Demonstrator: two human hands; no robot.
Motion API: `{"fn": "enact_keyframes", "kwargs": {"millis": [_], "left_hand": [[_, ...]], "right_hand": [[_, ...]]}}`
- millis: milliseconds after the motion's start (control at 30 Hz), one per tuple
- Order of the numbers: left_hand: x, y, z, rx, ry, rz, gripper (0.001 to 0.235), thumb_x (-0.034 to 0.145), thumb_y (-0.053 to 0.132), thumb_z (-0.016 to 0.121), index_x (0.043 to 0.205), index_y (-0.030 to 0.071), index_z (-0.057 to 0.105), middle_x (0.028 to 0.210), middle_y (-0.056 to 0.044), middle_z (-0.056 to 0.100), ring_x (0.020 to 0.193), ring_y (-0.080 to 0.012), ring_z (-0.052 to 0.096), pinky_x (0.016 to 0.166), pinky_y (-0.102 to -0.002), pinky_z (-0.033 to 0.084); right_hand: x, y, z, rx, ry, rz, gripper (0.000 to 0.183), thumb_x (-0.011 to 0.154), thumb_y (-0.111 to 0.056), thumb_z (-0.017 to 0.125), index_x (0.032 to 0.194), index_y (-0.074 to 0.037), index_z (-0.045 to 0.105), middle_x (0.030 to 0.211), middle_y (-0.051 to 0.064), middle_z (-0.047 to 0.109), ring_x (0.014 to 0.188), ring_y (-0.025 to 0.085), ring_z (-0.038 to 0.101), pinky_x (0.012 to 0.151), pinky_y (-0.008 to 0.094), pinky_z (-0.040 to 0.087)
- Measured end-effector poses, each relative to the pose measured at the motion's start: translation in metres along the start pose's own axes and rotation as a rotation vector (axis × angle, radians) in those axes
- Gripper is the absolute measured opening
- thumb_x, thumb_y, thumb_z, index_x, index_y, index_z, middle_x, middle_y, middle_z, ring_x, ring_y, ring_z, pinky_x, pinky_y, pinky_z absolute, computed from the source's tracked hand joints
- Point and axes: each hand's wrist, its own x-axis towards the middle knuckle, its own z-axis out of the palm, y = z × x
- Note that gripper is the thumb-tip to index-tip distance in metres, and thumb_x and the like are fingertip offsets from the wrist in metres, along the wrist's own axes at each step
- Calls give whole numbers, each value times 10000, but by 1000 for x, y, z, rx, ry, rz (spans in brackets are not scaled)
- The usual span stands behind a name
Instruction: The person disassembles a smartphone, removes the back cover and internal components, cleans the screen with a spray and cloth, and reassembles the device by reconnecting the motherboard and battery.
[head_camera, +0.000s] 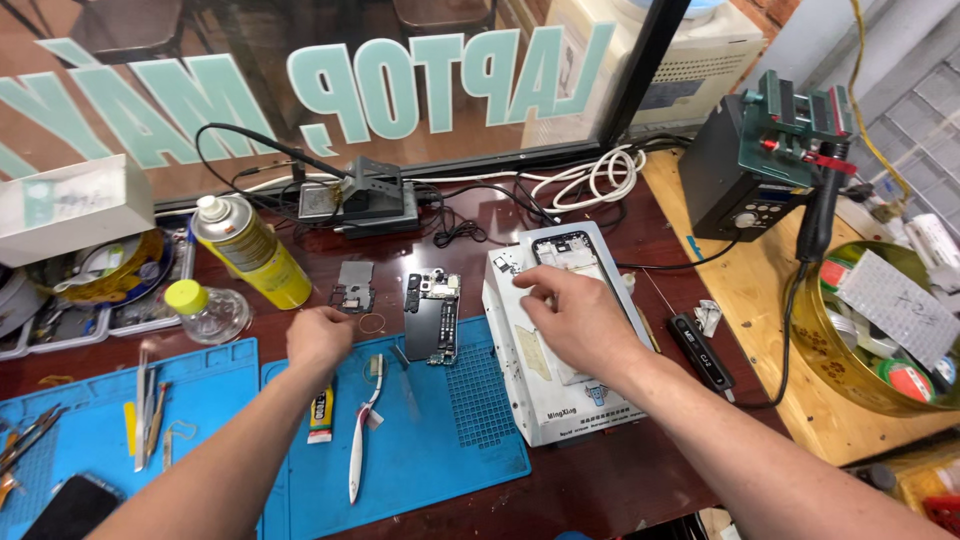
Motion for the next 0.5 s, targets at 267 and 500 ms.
{"fn": "enact_keyframes", "kwargs": {"millis": [267,500], "left_hand": [[41,15,16,243,50,8,751,775,460,860,1298,-11,596,1373,-250,544,1220,-430,588,991,-507,506],[23,43,5,216,44,-55,800,746,394,907,1335,20,517,1385,-214,505,1245,-415,569,999,-508,506]], "right_hand": [[4,-8,19,97,3,-8,242,911,-191,673,1121,-99,749,967,68,799,749,173,729,718,311,580],[5,-21,28,110,-33,14,228,912,-191,672,1094,-87,761,971,53,802,748,156,720,722,304,579]]}}
